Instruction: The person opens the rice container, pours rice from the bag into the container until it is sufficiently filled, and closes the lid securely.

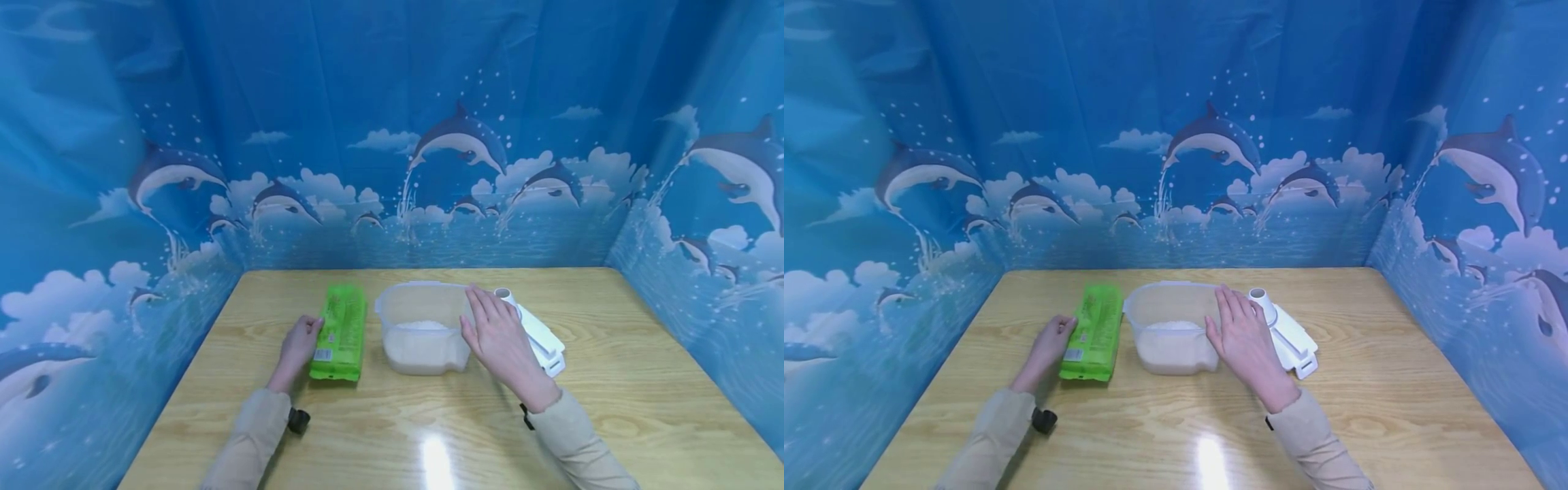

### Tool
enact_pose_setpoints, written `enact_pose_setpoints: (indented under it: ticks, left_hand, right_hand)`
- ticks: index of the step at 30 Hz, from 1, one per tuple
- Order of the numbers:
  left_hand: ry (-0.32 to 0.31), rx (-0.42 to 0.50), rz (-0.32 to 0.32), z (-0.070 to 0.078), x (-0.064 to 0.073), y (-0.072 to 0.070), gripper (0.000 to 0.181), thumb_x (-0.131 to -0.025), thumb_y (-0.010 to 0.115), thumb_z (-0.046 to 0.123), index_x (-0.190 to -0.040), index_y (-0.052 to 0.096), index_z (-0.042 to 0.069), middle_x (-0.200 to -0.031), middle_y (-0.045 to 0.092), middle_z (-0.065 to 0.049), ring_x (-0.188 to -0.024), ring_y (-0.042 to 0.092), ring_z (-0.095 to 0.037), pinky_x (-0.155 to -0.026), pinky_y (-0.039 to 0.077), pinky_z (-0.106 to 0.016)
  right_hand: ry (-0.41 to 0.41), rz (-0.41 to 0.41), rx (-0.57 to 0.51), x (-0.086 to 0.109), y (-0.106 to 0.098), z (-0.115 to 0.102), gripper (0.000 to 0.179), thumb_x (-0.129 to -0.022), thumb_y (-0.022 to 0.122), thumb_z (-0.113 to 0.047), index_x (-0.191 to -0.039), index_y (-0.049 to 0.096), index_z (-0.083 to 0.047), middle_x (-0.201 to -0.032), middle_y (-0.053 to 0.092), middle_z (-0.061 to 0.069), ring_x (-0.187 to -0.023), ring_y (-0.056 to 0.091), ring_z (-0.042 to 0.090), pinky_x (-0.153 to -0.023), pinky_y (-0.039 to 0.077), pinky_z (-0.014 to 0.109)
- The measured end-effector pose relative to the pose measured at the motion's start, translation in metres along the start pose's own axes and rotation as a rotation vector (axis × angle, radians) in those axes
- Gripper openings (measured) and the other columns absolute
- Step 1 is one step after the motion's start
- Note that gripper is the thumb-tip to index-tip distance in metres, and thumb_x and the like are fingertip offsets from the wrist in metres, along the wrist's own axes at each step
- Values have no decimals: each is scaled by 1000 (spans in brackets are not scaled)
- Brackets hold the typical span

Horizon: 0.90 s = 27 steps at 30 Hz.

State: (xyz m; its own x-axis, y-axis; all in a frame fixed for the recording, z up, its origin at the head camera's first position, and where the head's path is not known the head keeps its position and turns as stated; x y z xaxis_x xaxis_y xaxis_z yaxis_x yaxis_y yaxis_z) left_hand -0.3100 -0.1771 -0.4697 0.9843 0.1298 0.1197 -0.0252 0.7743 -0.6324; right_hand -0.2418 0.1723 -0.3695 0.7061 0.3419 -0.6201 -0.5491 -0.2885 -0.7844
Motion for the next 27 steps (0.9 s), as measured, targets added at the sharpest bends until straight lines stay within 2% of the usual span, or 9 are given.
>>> enact_pose_setpoints:
  ticks: [6, 10, 13, 20, 27]
  left_hand:
    - [-7, -67, -20, -4, -1, -1, 49, -110, 40, 33, -133, 48, -9, -123, 61, -32, -108, 61, -41, -94, 50, -53]
    - [36, -146, -28, 0, 2, -3, 57, -107, 45, 35, -140, 47, -12, -123, 62, -32, -108, 62, -41, -95, 51, -55]
    - [81, -198, 1, 6, 6, -6, 60, -107, 47, 35, -143, 43, -13, -125, 60, -33, -112, 60, -44, -98, 48, -58]
    - [175, -233, 114, 29, 13, -18, 64, -107, 49, 37, -152, 34, -6, -143, 43, -36, -130, 45, -49, -108, 39, -62]
    - [295, -204, 117, 63, 24, -15, 60, -107, 49, 38, -152, 38, -1, -153, 39, -28, -141, 36, -46, -117, 29, -60]
  right_hand:
    - [-3, 4, 2, 0, 0, -1, 62, -108, 31, -40, -141, 52, 8, -141, 57, 24, -123, 56, 42, -98, 47, 59]
    - [-8, 13, 4, 0, -1, -1, 64, -108, 29, -41, -140, 53, 8, -140, 58, 24, -123, 57, 42, -97, 48, 58]
    - [-7, 14, 6, 0, -1, -1, 64, -108, 28, -42, -140, 53, 8, -140, 58, 24, -123, 57, 42, -97, 48, 58]
    - [-10, 22, 10, 0, -1, -1, 65, -109, 28, -42, -139, 53, 9, -139, 58, 24, -122, 57, 42, -98, 48, 58]
    - [-13, 29, 15, 1, -1, -2, 64, -109, 28, -42, -139, 54, 9, -139, 58, 24, -121, 57, 42, -97, 48, 58]
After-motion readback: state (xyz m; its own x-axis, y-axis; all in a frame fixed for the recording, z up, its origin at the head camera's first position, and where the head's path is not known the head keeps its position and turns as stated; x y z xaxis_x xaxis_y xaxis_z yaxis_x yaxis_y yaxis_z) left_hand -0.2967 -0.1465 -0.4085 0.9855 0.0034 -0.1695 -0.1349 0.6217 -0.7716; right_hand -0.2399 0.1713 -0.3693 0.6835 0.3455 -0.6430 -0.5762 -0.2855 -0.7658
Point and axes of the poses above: each hand's wrist, its own x-axis away from the middle knuckle, its own y-axis out of the palm, z = x × y, the point moved 8 cm from there along -x, towards the middle knuckle
